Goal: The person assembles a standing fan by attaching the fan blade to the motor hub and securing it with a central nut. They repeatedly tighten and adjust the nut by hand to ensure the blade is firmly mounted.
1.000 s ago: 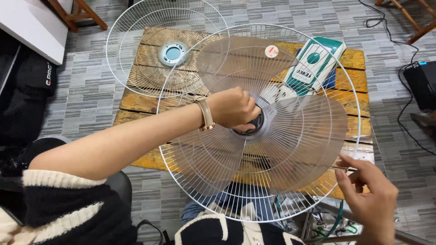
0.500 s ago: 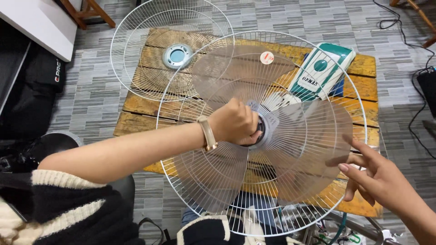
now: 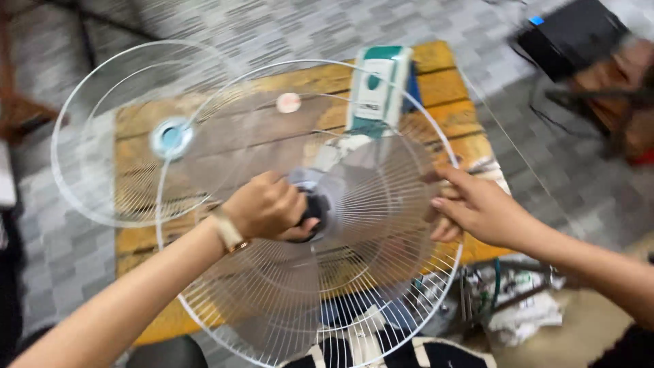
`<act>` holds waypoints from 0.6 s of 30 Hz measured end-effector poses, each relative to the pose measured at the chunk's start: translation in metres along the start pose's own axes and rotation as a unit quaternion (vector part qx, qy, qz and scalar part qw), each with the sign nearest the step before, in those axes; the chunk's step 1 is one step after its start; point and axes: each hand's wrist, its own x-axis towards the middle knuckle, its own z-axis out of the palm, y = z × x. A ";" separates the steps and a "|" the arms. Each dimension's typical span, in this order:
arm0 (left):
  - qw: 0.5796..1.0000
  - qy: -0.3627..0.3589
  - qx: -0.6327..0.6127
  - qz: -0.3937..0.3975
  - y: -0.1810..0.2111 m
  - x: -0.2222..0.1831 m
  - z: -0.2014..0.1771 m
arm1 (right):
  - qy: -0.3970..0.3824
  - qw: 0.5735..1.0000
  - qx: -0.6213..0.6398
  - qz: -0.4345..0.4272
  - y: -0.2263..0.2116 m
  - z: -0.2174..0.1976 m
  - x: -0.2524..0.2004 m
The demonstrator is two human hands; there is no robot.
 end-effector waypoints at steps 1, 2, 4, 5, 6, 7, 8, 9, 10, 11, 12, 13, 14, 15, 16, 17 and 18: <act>1.000 0.005 -0.011 0.019 -0.002 0.002 0.004 | 0.018 1.000 0.011 0.007 -0.005 0.003 -0.005; 1.000 0.005 -0.009 0.028 -0.003 0.000 0.006 | 0.019 1.000 0.001 -0.003 -0.012 0.004 -0.007; 0.999 0.007 -0.011 0.043 -0.004 0.001 0.006 | 0.026 1.000 -0.006 -0.010 -0.017 0.006 -0.008; 0.998 0.011 -0.013 0.056 -0.006 0.004 0.004 | 0.023 1.000 0.001 -0.005 -0.015 0.005 -0.008; 0.998 0.015 -0.013 0.066 -0.008 0.007 0.002 | 0.018 1.000 0.006 -0.003 -0.014 0.004 -0.007; 0.997 0.017 -0.014 0.069 -0.008 0.007 0.003 | 0.021 1.000 0.007 -0.002 -0.010 0.004 -0.007; 0.996 0.017 -0.014 0.082 -0.009 0.007 0.005 | 0.021 1.000 0.019 -0.010 -0.008 0.004 -0.006; 0.995 0.016 -0.013 0.094 -0.010 0.007 0.007 | 0.020 0.999 0.031 -0.018 -0.005 0.004 -0.005; 0.995 0.017 -0.013 0.095 -0.010 0.006 0.009 | 0.021 0.999 0.031 -0.018 -0.009 0.004 -0.007; 0.995 0.018 -0.014 0.095 -0.010 0.005 0.010 | 0.018 0.999 0.023 -0.017 -0.013 0.004 -0.009; 0.995 0.019 -0.014 0.095 -0.010 0.003 0.011 | 0.015 1.000 0.016 -0.015 -0.016 0.005 -0.010; 0.995 0.018 -0.014 0.096 -0.009 0.002 0.011 | 0.015 1.000 0.017 -0.016 -0.018 0.004 -0.010; 0.997 0.010 -0.004 0.083 -0.008 0.002 0.010 | 0.016 1.000 0.019 -0.018 -0.019 0.004 -0.010; 0.998 0.002 0.005 0.070 -0.008 0.001 0.009 | 0.017 0.999 0.021 -0.021 -0.020 0.004 -0.010; 0.997 0.002 0.004 0.072 -0.005 0.001 0.006 | 0.018 0.999 0.023 -0.021 -0.019 0.003 -0.009; 0.998 -0.010 0.030 0.047 -0.003 0.000 0.002 | 0.016 0.999 0.029 -0.028 -0.019 0.003 -0.008; 0.998 -0.021 0.055 0.021 0.000 0.000 -0.001 | 0.014 0.999 0.034 -0.035 -0.018 0.002 -0.007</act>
